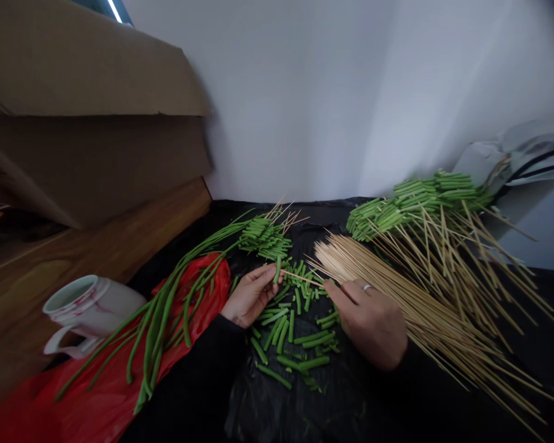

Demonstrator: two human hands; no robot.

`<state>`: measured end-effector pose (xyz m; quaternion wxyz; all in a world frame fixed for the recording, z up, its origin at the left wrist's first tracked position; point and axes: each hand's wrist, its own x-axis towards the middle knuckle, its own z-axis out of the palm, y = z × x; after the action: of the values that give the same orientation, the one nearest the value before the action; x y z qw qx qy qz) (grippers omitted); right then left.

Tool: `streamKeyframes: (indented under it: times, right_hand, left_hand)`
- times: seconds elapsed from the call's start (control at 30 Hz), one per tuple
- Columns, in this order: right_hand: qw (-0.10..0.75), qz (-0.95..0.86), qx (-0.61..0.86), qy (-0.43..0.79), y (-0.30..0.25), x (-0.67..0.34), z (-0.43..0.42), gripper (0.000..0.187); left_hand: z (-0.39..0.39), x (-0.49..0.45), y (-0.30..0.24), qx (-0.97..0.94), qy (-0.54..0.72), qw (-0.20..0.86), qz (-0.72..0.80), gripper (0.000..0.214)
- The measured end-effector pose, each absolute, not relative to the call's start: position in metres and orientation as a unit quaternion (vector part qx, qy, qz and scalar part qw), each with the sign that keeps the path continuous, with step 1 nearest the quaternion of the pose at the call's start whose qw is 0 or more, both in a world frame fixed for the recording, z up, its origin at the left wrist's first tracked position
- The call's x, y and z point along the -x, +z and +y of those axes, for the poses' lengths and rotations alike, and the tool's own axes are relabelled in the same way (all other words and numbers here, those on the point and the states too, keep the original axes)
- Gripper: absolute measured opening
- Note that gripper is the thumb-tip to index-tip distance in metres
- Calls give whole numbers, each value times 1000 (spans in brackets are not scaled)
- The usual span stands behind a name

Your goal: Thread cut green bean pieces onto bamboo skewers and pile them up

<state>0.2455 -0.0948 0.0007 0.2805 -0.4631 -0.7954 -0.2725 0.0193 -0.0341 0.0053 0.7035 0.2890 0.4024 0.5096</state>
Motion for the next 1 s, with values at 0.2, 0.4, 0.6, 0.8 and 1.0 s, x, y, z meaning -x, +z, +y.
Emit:
streamKeyframes:
  times: [0.2, 0.4, 0.6, 0.8, 1.0]
  right_hand:
    - [264, -797, 471, -270, -1, -244, -97, 28]
    - [248, -810, 468, -253, -5, -240, -99, 28]
    - [265, -814, 456, -242, -2, -235, -103, 28]
    - [283, -810, 454, -239, 0, -230, -106, 26]
    - [291, -802, 467, -233, 0, -226, -105, 23]
  left_hand:
    - [-33, -20, 2, -288, 519, 684, 424, 17]
    - [-43, -33, 4, -349, 474, 692, 417, 22]
    - [-46, -37, 3, -340, 474, 692, 424, 27]
    - [-47, -38, 0, -350, 463, 696, 422, 28]
    - [-48, -40, -2, -367, 466, 686, 421, 27]
